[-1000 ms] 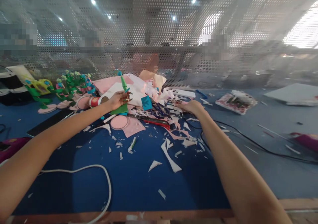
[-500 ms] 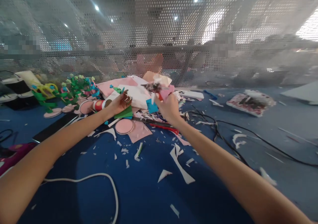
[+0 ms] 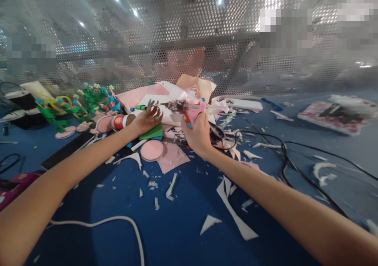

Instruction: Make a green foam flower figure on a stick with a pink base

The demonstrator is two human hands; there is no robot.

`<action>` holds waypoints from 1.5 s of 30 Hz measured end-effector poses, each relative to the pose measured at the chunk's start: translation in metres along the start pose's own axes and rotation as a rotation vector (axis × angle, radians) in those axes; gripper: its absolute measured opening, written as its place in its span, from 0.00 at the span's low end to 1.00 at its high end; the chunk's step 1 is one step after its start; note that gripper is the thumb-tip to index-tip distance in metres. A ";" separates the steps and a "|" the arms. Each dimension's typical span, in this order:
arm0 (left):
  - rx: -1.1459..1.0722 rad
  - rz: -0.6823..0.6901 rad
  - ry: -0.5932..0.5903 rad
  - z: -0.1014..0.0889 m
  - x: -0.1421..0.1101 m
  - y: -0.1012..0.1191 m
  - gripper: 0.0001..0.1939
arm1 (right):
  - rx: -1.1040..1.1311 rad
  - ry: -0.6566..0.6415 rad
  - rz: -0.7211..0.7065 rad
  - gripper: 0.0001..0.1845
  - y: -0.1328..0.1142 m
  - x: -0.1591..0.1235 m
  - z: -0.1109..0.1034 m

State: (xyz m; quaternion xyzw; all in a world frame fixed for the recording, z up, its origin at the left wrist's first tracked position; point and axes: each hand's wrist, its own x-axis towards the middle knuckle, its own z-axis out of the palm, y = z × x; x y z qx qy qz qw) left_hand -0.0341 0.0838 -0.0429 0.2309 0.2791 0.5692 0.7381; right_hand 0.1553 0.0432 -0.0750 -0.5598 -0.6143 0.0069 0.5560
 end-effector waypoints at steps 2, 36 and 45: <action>-0.001 -0.003 -0.009 -0.002 0.002 0.000 0.15 | -0.020 0.019 -0.002 0.19 0.003 0.002 0.001; 0.002 -0.013 -0.044 -0.009 0.006 0.000 0.14 | -0.028 -0.038 -0.040 0.17 0.001 0.005 -0.002; 0.016 -0.014 -0.047 -0.010 0.005 0.000 0.14 | -0.039 -0.019 -0.049 0.18 0.002 0.004 -0.001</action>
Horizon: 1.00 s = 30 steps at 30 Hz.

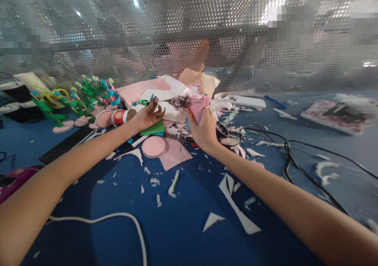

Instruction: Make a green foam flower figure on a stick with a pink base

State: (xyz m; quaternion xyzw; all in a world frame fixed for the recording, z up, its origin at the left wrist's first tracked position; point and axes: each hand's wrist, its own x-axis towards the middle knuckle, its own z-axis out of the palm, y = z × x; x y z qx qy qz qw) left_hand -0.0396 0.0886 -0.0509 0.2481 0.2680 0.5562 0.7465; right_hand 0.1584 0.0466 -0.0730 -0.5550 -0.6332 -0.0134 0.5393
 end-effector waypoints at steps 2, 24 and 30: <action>-0.009 -0.006 0.004 0.000 0.000 0.000 0.13 | -0.013 0.015 0.019 0.19 0.002 0.001 0.002; 0.045 -0.006 -0.051 -0.013 0.001 0.001 0.10 | -0.253 -0.222 -0.380 0.16 -0.033 -0.048 -0.035; 0.109 0.021 -0.049 -0.015 0.007 -0.002 0.11 | -0.273 -0.266 -0.418 0.17 -0.038 -0.045 -0.039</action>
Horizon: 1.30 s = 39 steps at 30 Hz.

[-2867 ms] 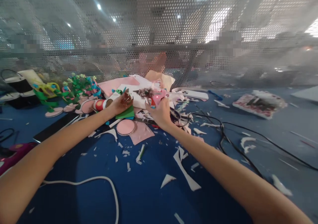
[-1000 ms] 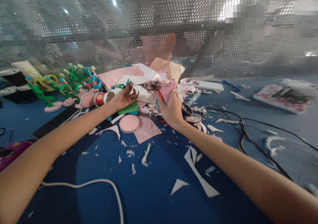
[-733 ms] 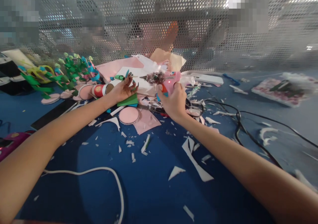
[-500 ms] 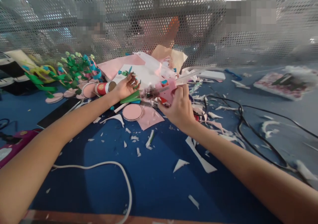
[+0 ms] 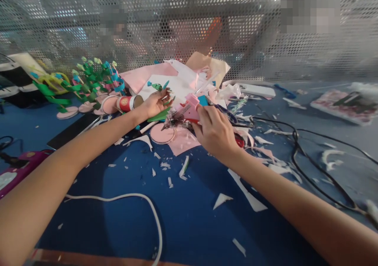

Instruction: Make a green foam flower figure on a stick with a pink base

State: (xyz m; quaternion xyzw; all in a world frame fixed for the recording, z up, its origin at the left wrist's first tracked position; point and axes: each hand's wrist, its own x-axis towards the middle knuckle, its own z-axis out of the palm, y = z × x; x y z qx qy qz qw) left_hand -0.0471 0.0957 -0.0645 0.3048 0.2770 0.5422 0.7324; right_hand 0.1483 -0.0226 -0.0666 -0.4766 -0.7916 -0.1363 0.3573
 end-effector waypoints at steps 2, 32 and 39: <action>0.015 -0.006 -0.002 0.000 0.000 0.000 0.10 | -0.016 -0.014 -0.011 0.17 -0.002 0.000 0.001; 0.153 0.010 -0.034 0.000 0.000 -0.003 0.10 | -0.312 0.282 -0.360 0.13 -0.002 0.001 0.003; 0.136 0.002 -0.002 0.004 -0.002 -0.001 0.11 | -0.359 0.301 -0.392 0.11 -0.003 0.003 -0.001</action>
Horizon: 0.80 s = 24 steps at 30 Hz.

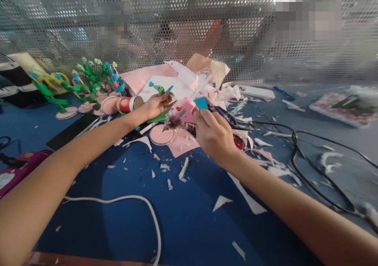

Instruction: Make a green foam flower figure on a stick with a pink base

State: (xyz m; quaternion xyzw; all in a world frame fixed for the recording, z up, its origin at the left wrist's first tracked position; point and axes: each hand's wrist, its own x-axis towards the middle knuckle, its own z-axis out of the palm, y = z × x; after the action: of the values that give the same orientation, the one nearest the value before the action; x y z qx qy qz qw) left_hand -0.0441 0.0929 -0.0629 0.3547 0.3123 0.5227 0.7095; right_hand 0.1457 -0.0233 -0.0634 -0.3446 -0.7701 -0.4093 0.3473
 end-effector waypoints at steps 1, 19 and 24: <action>-0.002 -0.001 0.000 0.000 0.000 0.000 0.11 | -0.004 -0.002 0.000 0.11 0.000 0.000 0.000; -0.020 -0.006 -0.023 -0.005 0.004 -0.001 0.08 | 0.016 -0.075 0.081 0.13 0.000 -0.003 -0.001; -0.021 -0.012 -0.020 -0.005 0.004 -0.001 0.07 | -0.009 -0.034 0.056 0.11 -0.001 -0.002 0.001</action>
State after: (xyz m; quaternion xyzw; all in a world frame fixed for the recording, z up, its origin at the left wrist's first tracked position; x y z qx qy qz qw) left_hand -0.0464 0.0972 -0.0663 0.3505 0.3018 0.5184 0.7193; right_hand 0.1456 -0.0234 -0.0665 -0.3745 -0.7640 -0.3970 0.3441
